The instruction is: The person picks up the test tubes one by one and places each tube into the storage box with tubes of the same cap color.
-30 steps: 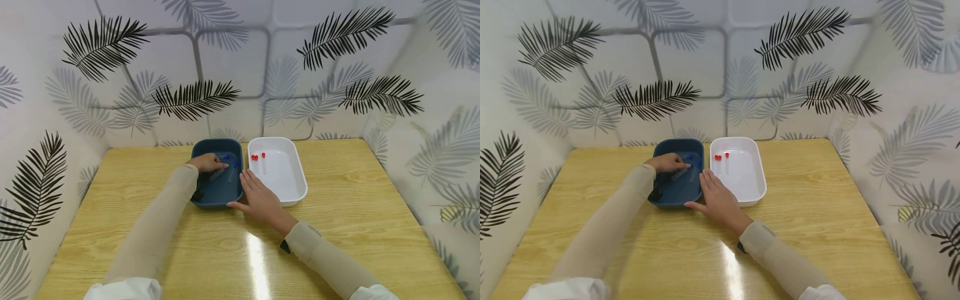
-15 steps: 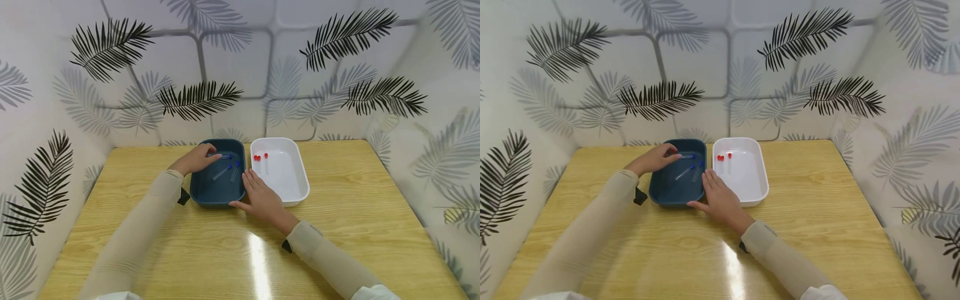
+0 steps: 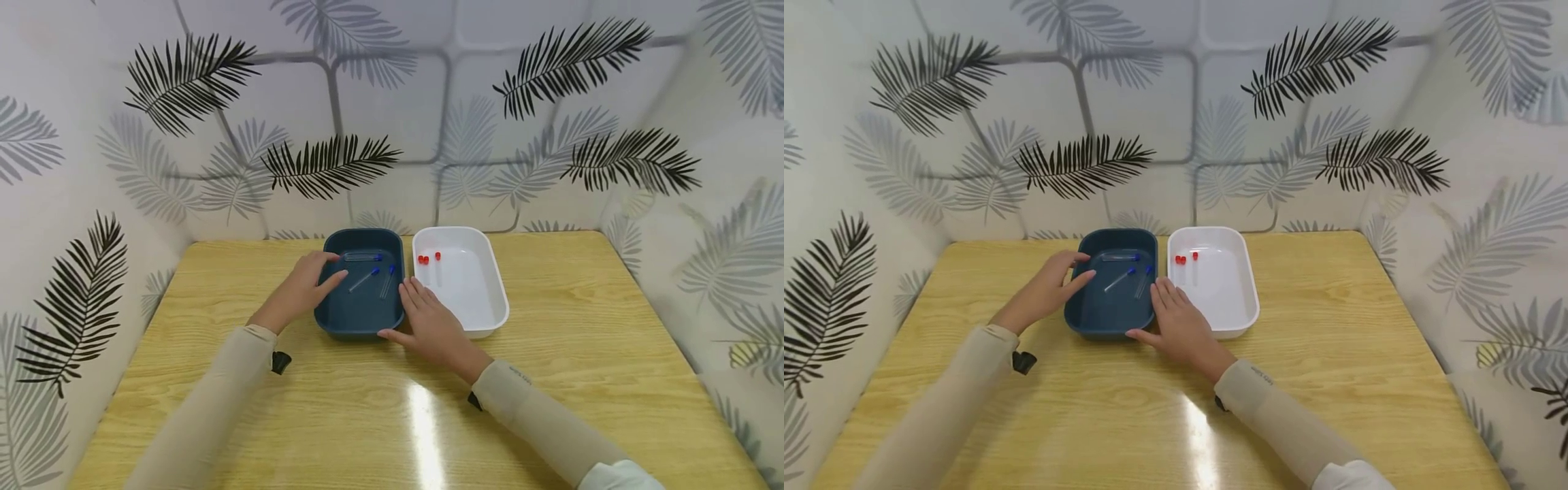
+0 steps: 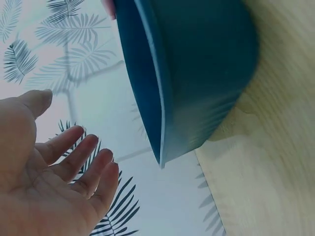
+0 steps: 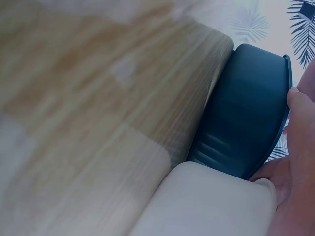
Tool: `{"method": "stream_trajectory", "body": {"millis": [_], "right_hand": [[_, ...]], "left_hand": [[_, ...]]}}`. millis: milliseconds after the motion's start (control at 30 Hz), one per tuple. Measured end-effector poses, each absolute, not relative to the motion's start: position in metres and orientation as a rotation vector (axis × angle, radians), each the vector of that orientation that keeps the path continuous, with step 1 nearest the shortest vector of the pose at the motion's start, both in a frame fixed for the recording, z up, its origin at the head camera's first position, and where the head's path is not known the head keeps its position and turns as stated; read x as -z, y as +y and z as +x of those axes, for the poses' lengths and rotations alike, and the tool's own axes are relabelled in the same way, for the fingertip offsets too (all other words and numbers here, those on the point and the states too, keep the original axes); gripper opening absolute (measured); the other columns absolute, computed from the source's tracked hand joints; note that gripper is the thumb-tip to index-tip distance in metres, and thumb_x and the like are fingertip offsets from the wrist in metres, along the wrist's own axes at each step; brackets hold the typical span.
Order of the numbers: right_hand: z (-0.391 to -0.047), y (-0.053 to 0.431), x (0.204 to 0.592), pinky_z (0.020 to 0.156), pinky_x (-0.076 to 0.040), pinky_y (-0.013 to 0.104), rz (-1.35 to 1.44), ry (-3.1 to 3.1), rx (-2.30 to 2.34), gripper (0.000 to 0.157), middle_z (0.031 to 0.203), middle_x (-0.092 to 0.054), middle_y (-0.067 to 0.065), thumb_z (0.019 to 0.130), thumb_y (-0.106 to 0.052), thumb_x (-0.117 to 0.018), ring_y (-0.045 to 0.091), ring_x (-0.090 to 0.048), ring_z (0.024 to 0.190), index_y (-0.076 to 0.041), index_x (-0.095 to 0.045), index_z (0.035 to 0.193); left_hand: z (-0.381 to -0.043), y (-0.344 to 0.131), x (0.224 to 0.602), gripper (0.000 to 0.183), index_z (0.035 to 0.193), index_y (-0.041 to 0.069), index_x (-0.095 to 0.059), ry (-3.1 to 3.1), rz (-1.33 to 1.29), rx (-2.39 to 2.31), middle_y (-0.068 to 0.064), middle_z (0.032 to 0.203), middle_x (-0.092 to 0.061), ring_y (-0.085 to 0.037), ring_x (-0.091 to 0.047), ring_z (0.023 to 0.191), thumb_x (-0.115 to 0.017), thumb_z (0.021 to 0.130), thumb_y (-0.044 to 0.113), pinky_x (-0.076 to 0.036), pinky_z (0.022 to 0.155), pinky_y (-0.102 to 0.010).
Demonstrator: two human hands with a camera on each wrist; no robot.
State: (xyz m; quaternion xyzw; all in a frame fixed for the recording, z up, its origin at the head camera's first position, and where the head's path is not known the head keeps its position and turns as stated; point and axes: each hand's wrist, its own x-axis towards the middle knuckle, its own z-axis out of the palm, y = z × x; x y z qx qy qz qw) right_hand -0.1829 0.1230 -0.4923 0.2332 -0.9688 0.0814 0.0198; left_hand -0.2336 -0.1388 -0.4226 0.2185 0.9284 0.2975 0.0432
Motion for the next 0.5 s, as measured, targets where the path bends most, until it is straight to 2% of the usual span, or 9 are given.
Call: {"method": "stream_trajectory", "body": {"millis": [333,500], "right_hand": [[-0.184,0.126,0.49,0.112,-0.01,0.038,0.696,-2.993,-0.222,0.103,0.153,-0.017,0.011,0.079,-0.08,-0.028,0.022,-0.003,0.141,-0.004,-0.021,0.147],[-0.186,0.13,0.49,0.112,-0.004,0.04,0.764,-2.901,-0.209,0.1,0.153,-0.014,0.012,0.081,-0.079,-0.026,0.023,-0.003,0.141,-0.004,-0.02,0.148]], "left_hand": [[-0.206,-0.154,0.439,0.065,0.138,0.004,-0.039,3.053,0.719,-0.838,-0.014,0.141,-0.037,-0.032,-0.031,0.13,-0.048,0.093,0.049,-0.027,0.104,-0.049],[-0.197,-0.162,0.448,0.068,0.14,0.003,-0.037,3.104,0.712,-0.902,-0.013,0.144,-0.034,-0.031,-0.027,0.133,-0.046,0.093,0.052,-0.025,0.106,-0.049]]}}
